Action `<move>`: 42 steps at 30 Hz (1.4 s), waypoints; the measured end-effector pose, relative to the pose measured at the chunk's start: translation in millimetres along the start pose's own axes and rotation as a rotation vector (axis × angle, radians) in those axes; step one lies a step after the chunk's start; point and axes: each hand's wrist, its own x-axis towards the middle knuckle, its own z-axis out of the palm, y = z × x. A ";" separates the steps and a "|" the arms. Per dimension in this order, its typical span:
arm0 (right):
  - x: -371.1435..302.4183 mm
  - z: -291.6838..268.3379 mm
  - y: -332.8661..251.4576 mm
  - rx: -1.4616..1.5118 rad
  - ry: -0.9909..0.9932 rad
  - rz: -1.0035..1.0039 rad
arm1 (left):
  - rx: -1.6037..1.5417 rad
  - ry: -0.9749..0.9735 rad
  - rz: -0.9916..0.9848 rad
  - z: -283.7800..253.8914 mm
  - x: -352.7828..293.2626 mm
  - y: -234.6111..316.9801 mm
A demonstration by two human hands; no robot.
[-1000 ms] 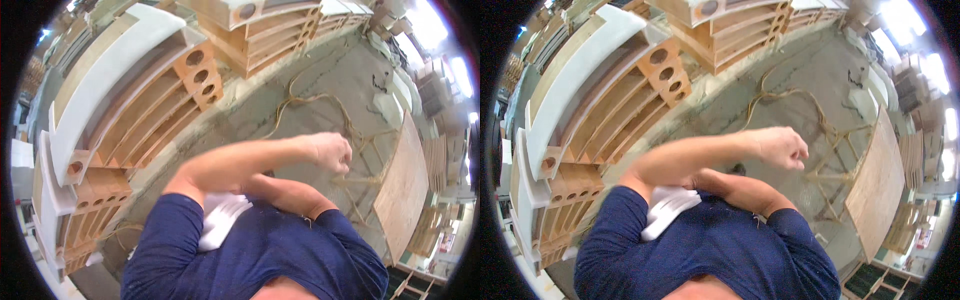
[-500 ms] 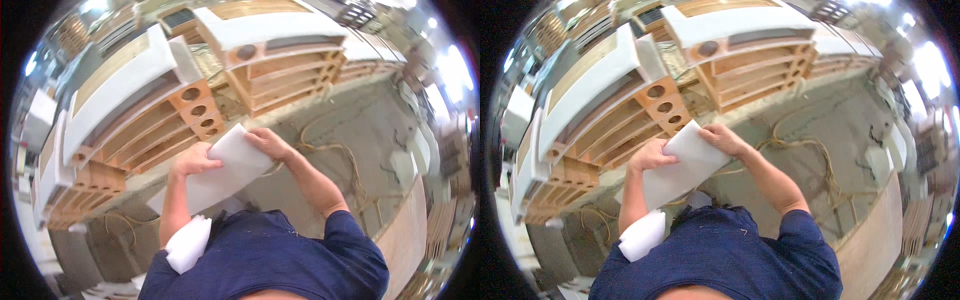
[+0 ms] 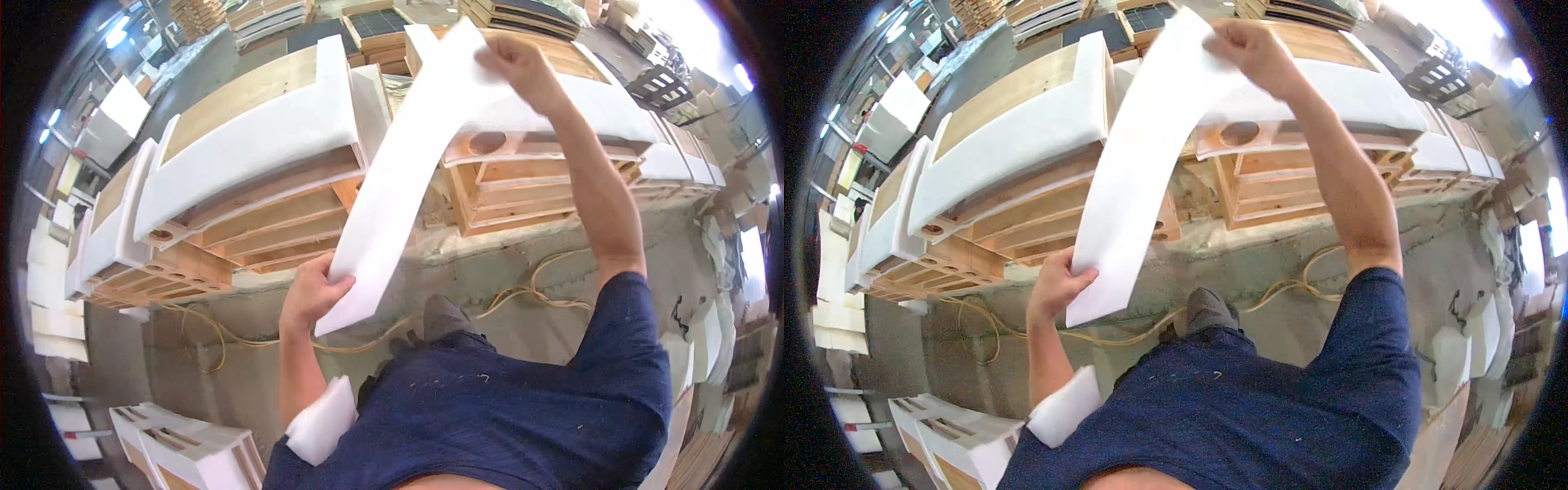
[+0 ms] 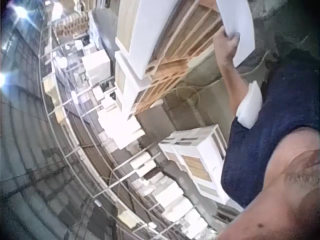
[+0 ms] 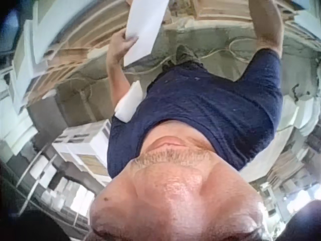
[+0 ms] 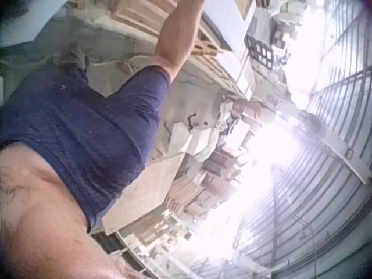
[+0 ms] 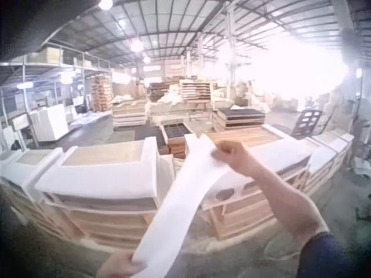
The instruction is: The person uses a pneumatic nail gun to fasten white foam pieces onto wooden furniture frames. They then pick up additional foam pieces from the floor and place them onto the frames, aligning them with the existing structure.
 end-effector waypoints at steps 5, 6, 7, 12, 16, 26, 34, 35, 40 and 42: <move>131.8 26.6 40.6 -0.441 0.300 -0.394 | 0.020 0.403 -0.089 22.9 20.1 45.9; 159.8 34.1 55.7 -0.459 0.377 -0.532 | 0.005 0.452 -0.088 30.7 28.7 51.1; 199.8 34.4 87.5 -0.426 0.273 -0.295 | -0.010 0.498 -0.079 39.9 40.7 56.3; 307.4 99.9 170.4 0.161 -0.117 0.020 | 0.147 0.627 -0.037 70.8 99.7 62.7; 345.4 165.3 234.0 0.068 -0.196 0.164 | 0.243 0.752 -0.084 88.6 130.5 72.4; 393.0 262.6 332.3 -0.226 -0.401 0.523 | 0.186 0.882 -0.070 89.5 189.3 65.2; 387.6 294.8 336.4 -0.209 -0.439 0.640 | 0.082 0.896 -0.107 86.1 198.5 51.5; 386.6 298.9 337.4 -0.196 -0.440 0.653 | 0.101 0.895 -0.107 84.7 199.6 51.1; 383.6 309.8 327.1 -0.163 -0.403 0.676 | 0.129 0.909 -0.101 81.0 203.8 50.2; 384.9 311.6 333.5 -0.143 -0.392 0.655 | 0.100 0.919 -0.081 81.0 206.7 48.5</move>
